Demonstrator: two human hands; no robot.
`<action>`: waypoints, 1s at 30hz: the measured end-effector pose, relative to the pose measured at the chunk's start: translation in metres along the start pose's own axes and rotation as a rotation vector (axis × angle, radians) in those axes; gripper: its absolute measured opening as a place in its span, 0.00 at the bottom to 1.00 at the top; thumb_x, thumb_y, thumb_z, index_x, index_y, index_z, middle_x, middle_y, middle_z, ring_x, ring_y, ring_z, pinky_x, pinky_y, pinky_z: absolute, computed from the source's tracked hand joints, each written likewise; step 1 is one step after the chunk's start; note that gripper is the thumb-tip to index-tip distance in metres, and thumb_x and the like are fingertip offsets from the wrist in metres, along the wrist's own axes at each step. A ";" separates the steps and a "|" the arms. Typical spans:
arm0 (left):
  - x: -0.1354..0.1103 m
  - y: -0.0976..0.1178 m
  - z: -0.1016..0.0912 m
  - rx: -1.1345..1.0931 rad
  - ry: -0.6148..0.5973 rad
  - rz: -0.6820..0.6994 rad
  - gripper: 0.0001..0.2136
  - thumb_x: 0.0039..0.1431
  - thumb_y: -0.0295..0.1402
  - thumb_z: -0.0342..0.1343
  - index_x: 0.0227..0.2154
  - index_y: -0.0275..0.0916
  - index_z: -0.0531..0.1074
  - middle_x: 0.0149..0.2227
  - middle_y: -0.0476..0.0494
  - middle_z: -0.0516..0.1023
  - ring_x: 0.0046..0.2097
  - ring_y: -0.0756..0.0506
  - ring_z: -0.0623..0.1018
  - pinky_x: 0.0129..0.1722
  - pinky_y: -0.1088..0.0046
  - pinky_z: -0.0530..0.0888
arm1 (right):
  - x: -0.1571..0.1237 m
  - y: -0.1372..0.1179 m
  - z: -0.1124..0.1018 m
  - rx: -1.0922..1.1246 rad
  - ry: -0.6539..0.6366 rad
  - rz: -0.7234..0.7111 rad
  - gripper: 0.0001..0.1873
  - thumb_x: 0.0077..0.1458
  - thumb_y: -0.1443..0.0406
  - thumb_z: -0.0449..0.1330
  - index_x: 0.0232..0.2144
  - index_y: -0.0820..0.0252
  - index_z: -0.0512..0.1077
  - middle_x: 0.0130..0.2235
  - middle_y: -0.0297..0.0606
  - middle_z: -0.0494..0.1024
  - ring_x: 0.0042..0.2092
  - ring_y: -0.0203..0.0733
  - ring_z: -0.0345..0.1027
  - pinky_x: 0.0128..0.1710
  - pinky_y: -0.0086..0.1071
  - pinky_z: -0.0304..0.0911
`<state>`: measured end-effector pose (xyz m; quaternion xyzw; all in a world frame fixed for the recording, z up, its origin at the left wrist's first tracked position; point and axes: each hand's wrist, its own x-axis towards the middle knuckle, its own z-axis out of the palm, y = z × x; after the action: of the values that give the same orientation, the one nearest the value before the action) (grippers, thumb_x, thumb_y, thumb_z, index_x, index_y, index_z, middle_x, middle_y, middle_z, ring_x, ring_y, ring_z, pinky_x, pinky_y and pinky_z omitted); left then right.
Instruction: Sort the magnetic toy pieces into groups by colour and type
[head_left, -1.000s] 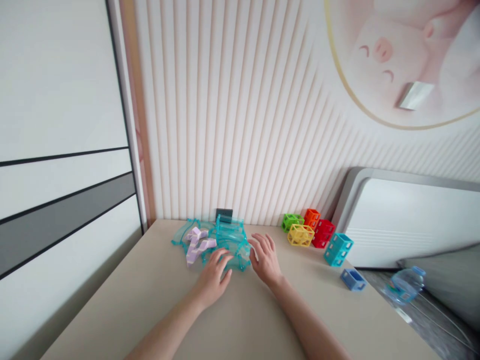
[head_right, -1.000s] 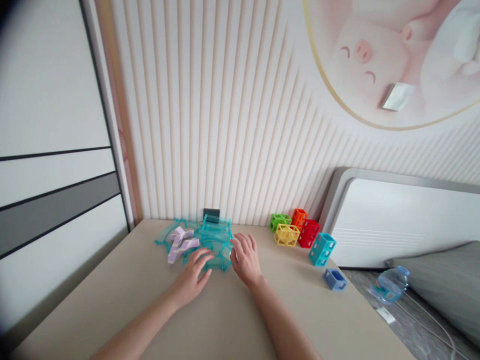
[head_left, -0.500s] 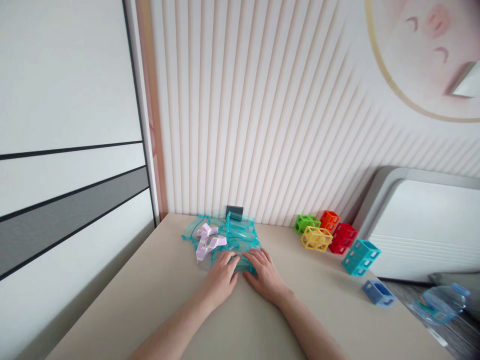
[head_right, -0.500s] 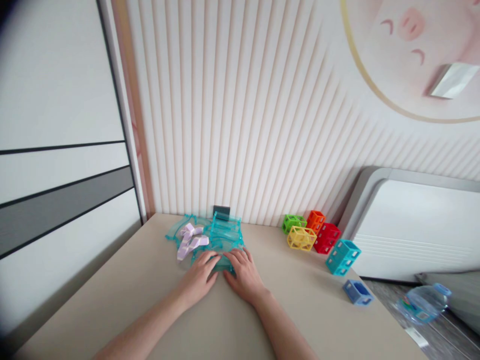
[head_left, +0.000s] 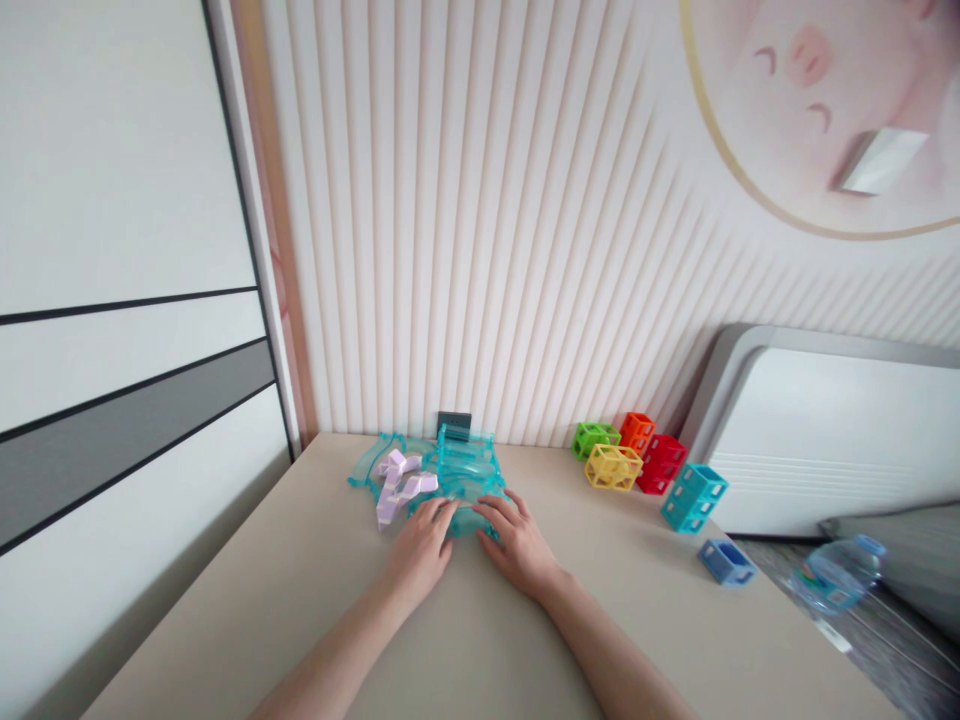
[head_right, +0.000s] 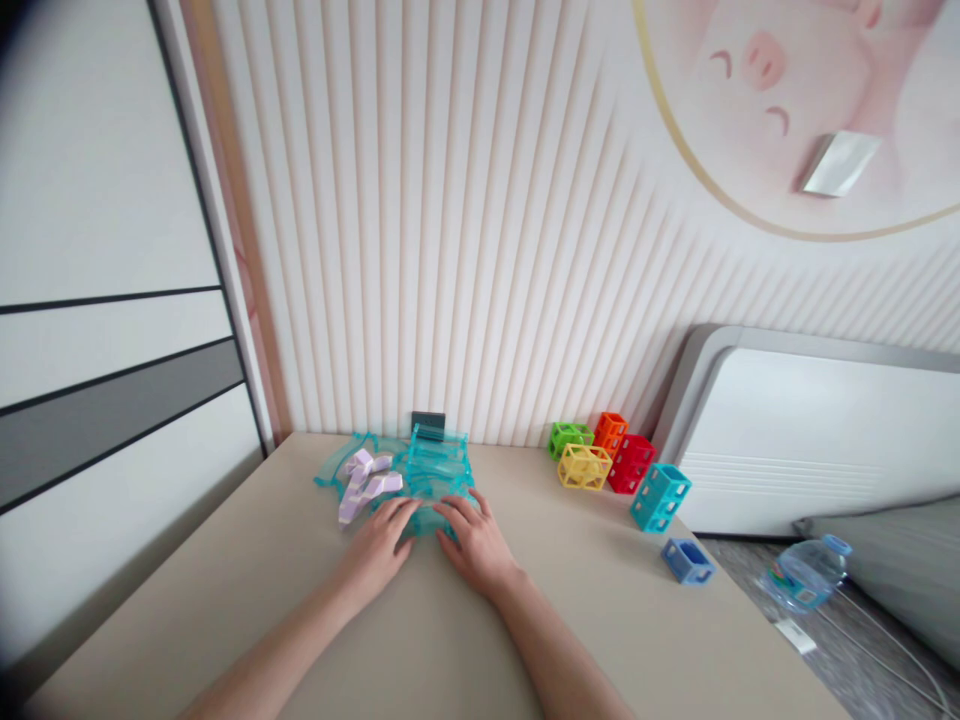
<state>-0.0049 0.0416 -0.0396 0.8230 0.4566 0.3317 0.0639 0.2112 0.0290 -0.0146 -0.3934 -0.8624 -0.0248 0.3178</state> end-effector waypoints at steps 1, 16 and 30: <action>0.000 -0.001 0.001 0.012 0.005 -0.003 0.28 0.55 0.18 0.54 0.58 0.43 0.68 0.54 0.38 0.75 0.57 0.37 0.76 0.58 0.55 0.74 | 0.000 0.000 0.000 -0.003 0.010 -0.006 0.19 0.65 0.67 0.57 0.58 0.52 0.69 0.53 0.44 0.79 0.56 0.50 0.73 0.63 0.57 0.61; 0.005 0.006 -0.021 0.213 -0.170 -0.068 0.25 0.56 0.23 0.62 0.57 0.39 0.70 0.51 0.38 0.78 0.54 0.35 0.77 0.56 0.55 0.72 | -0.005 0.011 0.002 0.155 0.109 0.218 0.14 0.69 0.61 0.51 0.51 0.51 0.73 0.51 0.40 0.79 0.52 0.45 0.76 0.53 0.37 0.71; 0.005 0.010 -0.018 -0.046 -0.059 -0.059 0.15 0.61 0.24 0.57 0.51 0.40 0.72 0.47 0.40 0.78 0.50 0.38 0.80 0.50 0.58 0.78 | -0.007 0.015 0.002 0.324 0.221 0.315 0.17 0.71 0.57 0.48 0.49 0.54 0.73 0.44 0.40 0.79 0.37 0.39 0.77 0.43 0.31 0.72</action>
<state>-0.0067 0.0356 -0.0193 0.8169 0.4709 0.3158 0.1058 0.2236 0.0355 -0.0233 -0.4618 -0.7432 0.1207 0.4688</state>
